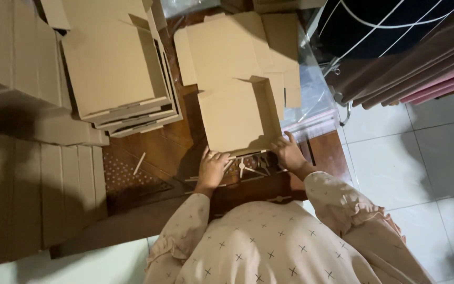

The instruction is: The person assembles flat cardboard boxes into their final box shapes.

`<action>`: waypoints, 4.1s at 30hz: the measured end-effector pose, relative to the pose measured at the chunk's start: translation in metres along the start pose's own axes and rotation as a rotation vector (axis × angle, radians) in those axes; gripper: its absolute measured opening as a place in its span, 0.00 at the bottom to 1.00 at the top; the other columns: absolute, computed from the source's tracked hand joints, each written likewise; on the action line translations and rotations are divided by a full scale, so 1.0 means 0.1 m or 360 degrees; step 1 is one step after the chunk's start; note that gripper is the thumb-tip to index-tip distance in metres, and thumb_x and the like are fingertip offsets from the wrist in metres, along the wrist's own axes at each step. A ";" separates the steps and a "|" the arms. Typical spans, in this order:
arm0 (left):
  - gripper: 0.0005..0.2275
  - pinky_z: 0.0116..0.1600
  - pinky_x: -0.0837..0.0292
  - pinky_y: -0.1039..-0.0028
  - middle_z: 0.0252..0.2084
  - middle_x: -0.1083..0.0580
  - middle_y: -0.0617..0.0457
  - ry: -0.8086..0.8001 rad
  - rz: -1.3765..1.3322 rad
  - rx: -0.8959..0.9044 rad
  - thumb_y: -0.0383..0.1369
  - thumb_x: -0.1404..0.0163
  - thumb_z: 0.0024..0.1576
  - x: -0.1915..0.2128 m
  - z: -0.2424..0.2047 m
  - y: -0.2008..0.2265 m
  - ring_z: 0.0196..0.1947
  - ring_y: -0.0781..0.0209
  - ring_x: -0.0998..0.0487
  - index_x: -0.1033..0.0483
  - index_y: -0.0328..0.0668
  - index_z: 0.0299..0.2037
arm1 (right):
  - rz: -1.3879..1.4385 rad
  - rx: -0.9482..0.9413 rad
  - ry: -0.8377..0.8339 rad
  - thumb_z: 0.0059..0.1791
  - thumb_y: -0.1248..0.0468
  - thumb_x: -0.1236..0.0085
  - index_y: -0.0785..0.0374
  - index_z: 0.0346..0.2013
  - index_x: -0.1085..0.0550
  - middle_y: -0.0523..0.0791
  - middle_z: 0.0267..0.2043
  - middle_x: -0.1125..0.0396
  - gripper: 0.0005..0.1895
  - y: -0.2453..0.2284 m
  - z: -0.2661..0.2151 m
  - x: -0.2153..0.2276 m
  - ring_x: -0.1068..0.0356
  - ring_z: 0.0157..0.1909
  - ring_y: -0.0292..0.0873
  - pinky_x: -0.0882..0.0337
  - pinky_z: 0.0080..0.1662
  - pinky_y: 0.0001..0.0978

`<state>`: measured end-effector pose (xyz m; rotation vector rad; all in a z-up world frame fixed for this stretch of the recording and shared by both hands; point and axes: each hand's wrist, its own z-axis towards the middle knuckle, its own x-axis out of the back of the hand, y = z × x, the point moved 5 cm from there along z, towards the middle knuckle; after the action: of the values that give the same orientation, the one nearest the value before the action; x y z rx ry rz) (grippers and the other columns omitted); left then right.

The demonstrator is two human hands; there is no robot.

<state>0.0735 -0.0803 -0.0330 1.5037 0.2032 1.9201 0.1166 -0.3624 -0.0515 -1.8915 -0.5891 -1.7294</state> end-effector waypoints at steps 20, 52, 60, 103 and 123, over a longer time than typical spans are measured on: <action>0.03 0.74 0.49 0.40 0.30 0.22 0.53 -0.0277 -0.0035 -0.0008 0.28 0.45 0.53 0.05 -0.65 0.24 0.40 0.53 0.23 0.20 0.44 0.35 | 0.0461 0.0261 -0.0426 0.43 0.65 0.46 0.57 0.41 0.22 0.51 0.43 0.26 0.13 -1.10 -0.05 -0.12 0.26 0.46 0.56 0.28 0.51 0.46; 0.15 0.54 0.28 0.59 0.47 0.24 0.43 0.0476 -0.2758 0.1544 0.37 0.46 0.62 -0.91 0.81 -1.43 0.47 0.51 0.24 0.25 0.29 0.48 | 0.3057 -0.1270 0.1078 0.54 0.66 0.44 0.60 0.51 0.38 0.44 0.52 0.31 0.15 1.02 0.75 -0.41 0.33 0.51 0.38 0.30 0.47 0.31; 0.27 0.59 0.31 0.69 0.59 0.28 0.52 0.0660 -0.2398 0.1320 0.19 0.46 0.55 -0.55 0.87 -1.23 0.53 0.61 0.27 0.35 0.34 0.67 | 0.3390 -0.0790 0.0427 0.51 0.75 0.54 0.57 0.77 0.47 0.42 0.75 0.47 0.38 0.91 0.87 0.13 0.40 0.65 0.39 0.35 0.62 0.32; 0.16 0.47 0.25 0.67 0.42 0.19 0.42 0.0276 -0.1074 0.1500 0.38 0.44 0.62 -0.15 0.13 -0.52 0.40 0.58 0.22 0.22 0.30 0.52 | 0.1041 -0.1410 0.0569 0.55 0.60 0.43 0.72 0.23 0.27 0.62 0.25 0.33 0.20 0.38 0.40 -0.06 0.32 0.25 0.63 0.33 0.34 0.50; 0.16 0.84 0.64 0.43 0.69 0.34 0.42 0.0349 -0.0427 0.0696 0.31 0.56 0.69 -0.08 0.28 -0.36 0.75 0.43 0.36 0.35 0.33 0.64 | 0.1547 -0.1194 0.0706 0.50 0.72 0.43 0.70 0.53 0.28 0.55 0.53 0.29 0.16 0.60 0.34 -0.35 0.28 0.57 0.50 0.28 0.53 0.38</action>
<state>0.1142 -0.0658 -0.0484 1.4362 0.9266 1.8921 0.1772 -0.3867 -0.0928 -1.6209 1.1118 -1.6276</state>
